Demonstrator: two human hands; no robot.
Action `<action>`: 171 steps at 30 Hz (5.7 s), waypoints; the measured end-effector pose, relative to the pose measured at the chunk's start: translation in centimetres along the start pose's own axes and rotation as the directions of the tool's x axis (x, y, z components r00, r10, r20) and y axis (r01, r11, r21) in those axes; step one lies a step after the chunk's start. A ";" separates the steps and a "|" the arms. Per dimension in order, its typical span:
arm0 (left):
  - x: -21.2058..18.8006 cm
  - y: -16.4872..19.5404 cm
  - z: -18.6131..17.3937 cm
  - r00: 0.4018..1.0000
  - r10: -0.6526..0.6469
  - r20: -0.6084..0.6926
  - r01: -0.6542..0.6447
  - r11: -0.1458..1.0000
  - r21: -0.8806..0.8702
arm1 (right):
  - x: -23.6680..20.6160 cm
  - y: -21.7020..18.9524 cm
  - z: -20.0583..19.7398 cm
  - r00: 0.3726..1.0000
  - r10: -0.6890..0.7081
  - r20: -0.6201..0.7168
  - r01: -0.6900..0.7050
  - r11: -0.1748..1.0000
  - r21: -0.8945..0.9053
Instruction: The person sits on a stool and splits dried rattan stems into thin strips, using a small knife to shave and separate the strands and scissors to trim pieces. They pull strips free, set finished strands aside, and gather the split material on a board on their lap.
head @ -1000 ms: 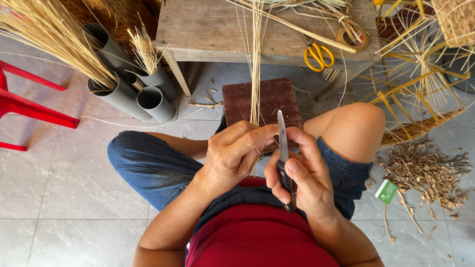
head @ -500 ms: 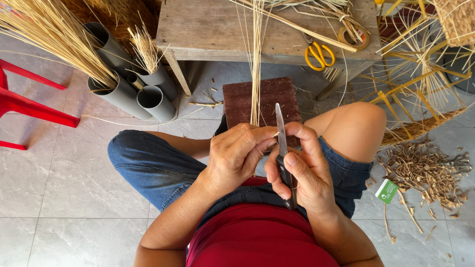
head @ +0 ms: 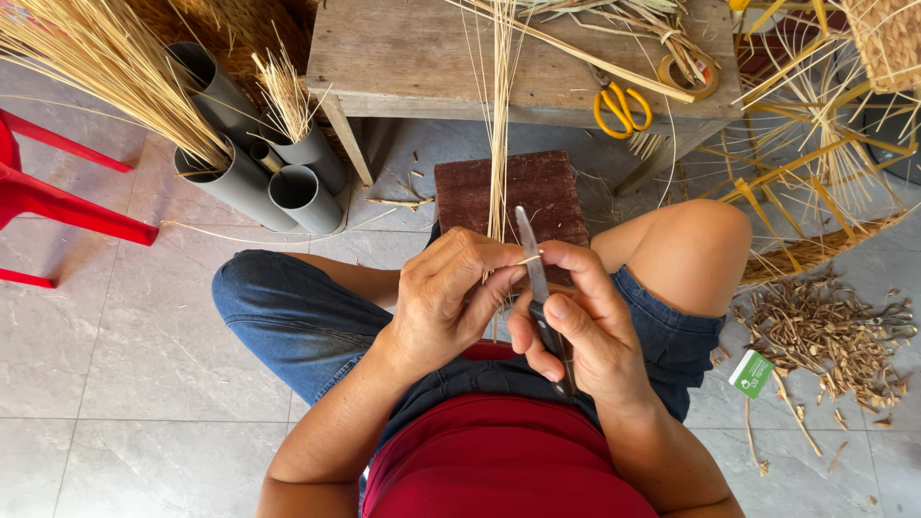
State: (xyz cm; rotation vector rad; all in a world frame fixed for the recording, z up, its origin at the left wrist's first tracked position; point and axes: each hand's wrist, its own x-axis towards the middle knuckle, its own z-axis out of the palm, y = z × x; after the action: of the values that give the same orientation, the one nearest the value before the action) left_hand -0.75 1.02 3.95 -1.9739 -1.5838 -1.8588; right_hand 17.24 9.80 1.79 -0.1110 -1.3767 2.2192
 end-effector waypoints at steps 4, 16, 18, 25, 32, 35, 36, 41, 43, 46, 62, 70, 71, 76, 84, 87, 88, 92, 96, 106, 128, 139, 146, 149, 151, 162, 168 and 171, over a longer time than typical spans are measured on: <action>-0.3 -0.2 0.1 0.999 -0.054 0.008 0.054 0.996 -0.066 | -0.2 -0.5 -0.1 1.000 -0.006 0.004 0.006 1.000 -0.027; 0.3 1.4 -1.4 0.997 0.082 0.000 -0.081 0.982 0.170 | 0.3 0.5 -0.6 0.995 -0.057 0.082 0.058 0.998 -0.018; -0.1 2.4 -2.3 0.984 0.142 -0.109 -0.113 0.966 0.232 | 0.3 0.2 -0.4 0.960 -0.243 0.139 0.249 0.968 -0.033; -2.8 4.8 -4.6 0.984 -0.167 0.058 0.175 0.966 -0.191 | 3.3 -0.5 0.5 0.776 -0.281 0.565 0.606 0.580 -0.545; -5.8 4.8 -4.9 0.809 -0.537 0.239 0.568 0.612 -0.551 | 4.2 0.6 1.3 0.820 -0.251 0.515 0.535 0.656 -0.532; -7.0 4.0 -4.6 0.841 -0.490 0.231 0.532 0.667 -0.521 | 4.2 1.4 0.8 0.865 -0.253 0.433 0.489 0.619 -0.615; -7.5 3.7 -4.6 0.854 -0.453 0.256 0.518 0.692 -0.503 | 4.3 1.7 0.5 0.873 -0.271 0.407 0.485 0.582 -0.653; -10.5 2.7 -4.9 0.785 -0.343 0.516 0.599 0.630 -0.494 | 5.6 2.9 -2.4 0.978 -0.159 0.137 0.207 0.842 -0.498; -11.9 2.1 -5.4 0.764 -0.333 0.554 0.629 0.577 -0.521 | 6.4 3.0 -3.4 0.975 -0.190 0.118 0.221 0.895 -0.387; -14.0 1.2 -6.8 0.656 -0.340 0.674 0.698 0.613 -0.370 | 7.7 2.4 -4.8 0.959 -0.268 0.096 0.284 0.904 -0.319; -4.7 -0.5 -3.4 0.850 -0.468 0.241 0.522 0.809 -0.269 | 5.5 1.9 -2.0 0.968 -0.244 0.049 0.234 0.823 -0.518; -5.6 -1.6 -0.4 0.649 -0.555 0.520 0.739 0.297 -0.604 | 5.0 1.8 -4.2 0.980 -0.194 0.038 0.195 0.915 -0.352; -6.1 -1.7 -0.8 0.636 -0.550 0.542 0.746 0.258 -0.613 | 5.1 1.8 -4.6 0.980 -0.197 0.036 0.199 0.931 -0.307; -9.0 -1.8 -3.4 0.541 -0.569 0.620 0.798 0.114 -0.592 | 4.8 2.1 -6.0 0.983 -0.175 0.058 0.184 0.950 -0.251; -13.0 -2.0 -5.9 0.472 -0.571 0.672 0.834 0.042 -0.550 | 5.4 1.8 -8.5 0.966 -0.244 -0.083 0.221 0.950 -0.223; -12.9 -2.0 -6.3 0.423 -0.579 0.697 0.874 0.058 -0.483 | 5.2 1.6 -9.3 0.959 -0.256 -0.125 0.220 0.944 -0.246; -12.6 -1.9 -6.4 0.413 -0.583 0.700 0.886 0.078 -0.458 | 5.2 1.6 -9.3 0.957 -0.263 -0.125 0.224 0.939 -0.259; -10.3 -1.1 -5.7 0.366 -0.653 0.663 0.927 0.193 -0.321 | 4.9 2.4 -8.4 0.959 -0.270 -0.085 0.229 0.916 -0.329; -7.7 -1.0 -3.4 0.403 -0.620 0.674 0.915 0.267 -0.302 | 4.3 3.2 -6.6 0.975 -0.219 -0.039 0.187 0.903 -0.387; -9.2 -2.1 -2.5 0.488 -0.581 0.651 0.865 0.221 -0.451 | 3.6 1.4 -8.7 0.961 -0.221 -0.166 0.162 0.937 -0.309; -14.3 -4.1 -7.1 0.323 -0.664 0.674 0.928 0.084 -0.363 | 4.7 1.4 -15.2 0.915 -0.279 -0.292 0.192 0.937 -0.292; -15.8 -5.5 -9.7 0.230 -0.798 0.556 0.930 0.012 -0.368 | 3.7 -2.3 -22.0 0.809 -0.377 -0.451 0.327 0.926 -0.188; -11.8 -10.4 -6.6 0.302 -0.873 0.383 0.896 0.123 -0.426 | 5.1 -2.1 -23.7 0.855 -0.270 -0.443 0.233 0.963 -0.137; -8.7 -13.9 -4.9 0.370 -0.834 0.409 0.846 0.121 -0.519 | 6.0 -2.3 -24.5 0.862 -0.240 -0.447 0.201 0.970 -0.133; -6.5 -16.4 -3.2 0.405 -0.826 0.391 0.816 0.133 -0.563 | 6.6 -2.3 -25.0 0.867 -0.220 -0.447 0.177 0.975 -0.138; 1.9 -27.7 7.5 0.455 -0.866 0.207 0.700 0.204 -0.685 | 9.7 -2.4 -25.1 0.851 -0.115 -0.512 0.052 0.989 -0.136; 0.4 -31.2 12.9 0.532 -0.844 -0.065 0.805 0.528 -0.271 | 9.6 -2.3 -23.5 0.852 0.021 -0.524 -0.093 0.989 -0.111; -1.1 -31.7 13.9 0.563 -0.807 -0.178 0.826 0.556 0.095 | 9.5 -2.6 -23.0 0.840 0.018 -0.542 -0.116 0.982 -0.147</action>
State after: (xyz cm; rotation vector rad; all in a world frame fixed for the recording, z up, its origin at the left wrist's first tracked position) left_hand -10.31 24.19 -19.96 -1.0265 -2.8233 -1.8511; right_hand 17.74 33.89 -5.12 -0.7981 -1.2444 1.8987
